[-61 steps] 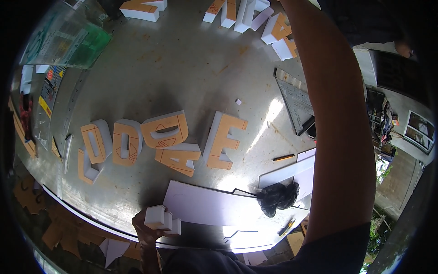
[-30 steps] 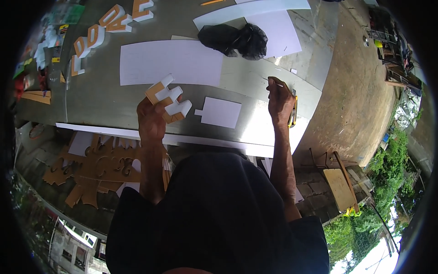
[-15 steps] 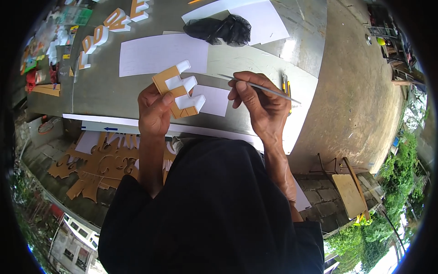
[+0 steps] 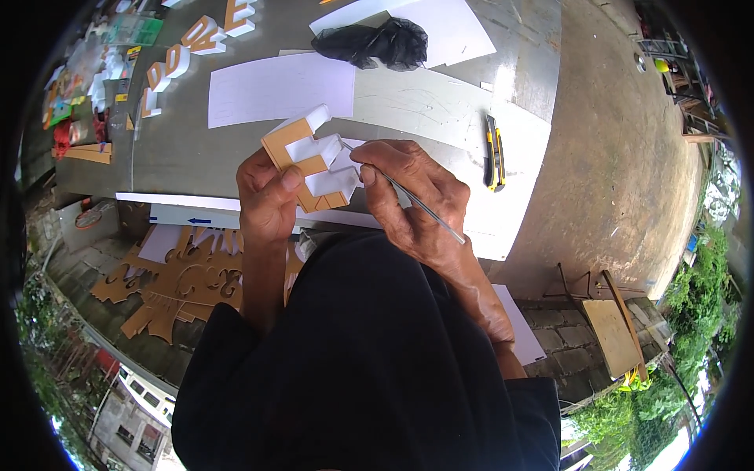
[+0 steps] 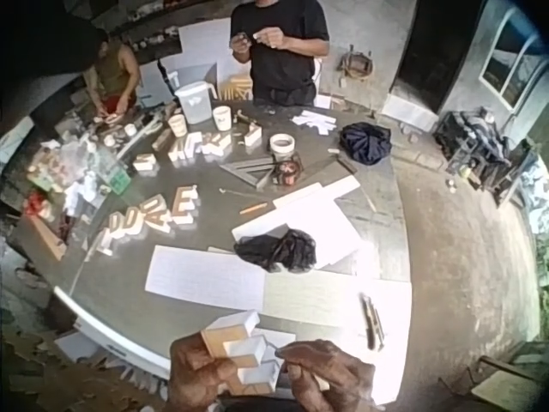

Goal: The recorder is assembling 3D foam/sign letters by joining pieces together at a work table.

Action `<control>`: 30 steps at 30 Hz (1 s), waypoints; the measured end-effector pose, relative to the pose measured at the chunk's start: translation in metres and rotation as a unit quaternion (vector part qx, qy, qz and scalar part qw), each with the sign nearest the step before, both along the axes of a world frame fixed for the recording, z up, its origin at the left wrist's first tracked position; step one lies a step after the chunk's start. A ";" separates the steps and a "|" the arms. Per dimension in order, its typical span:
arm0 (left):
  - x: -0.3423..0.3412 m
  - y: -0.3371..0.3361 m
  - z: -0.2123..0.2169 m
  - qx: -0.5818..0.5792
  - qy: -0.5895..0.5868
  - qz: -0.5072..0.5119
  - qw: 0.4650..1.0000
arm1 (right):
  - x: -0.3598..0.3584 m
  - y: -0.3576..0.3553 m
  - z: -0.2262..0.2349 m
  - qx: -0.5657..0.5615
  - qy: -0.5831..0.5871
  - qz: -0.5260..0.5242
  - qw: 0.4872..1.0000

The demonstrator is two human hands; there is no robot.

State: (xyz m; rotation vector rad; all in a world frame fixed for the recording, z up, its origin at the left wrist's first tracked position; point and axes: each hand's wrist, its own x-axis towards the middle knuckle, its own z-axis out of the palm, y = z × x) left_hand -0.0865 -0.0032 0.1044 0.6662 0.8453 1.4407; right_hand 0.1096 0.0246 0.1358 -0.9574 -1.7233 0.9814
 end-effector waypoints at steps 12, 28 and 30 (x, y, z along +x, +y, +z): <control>-0.006 -0.005 -0.009 -0.003 0.033 -0.033 0.999 | 0.004 -0.002 -0.007 0.100 -0.053 0.012 0.993; -0.001 -0.006 -0.009 -0.007 0.023 -0.027 0.999 | 0.007 -0.001 -0.006 0.072 -0.053 -0.004 0.996; -0.001 -0.007 -0.008 -0.014 0.035 -0.039 0.999 | 0.008 -0.001 -0.007 0.087 -0.071 -0.004 0.994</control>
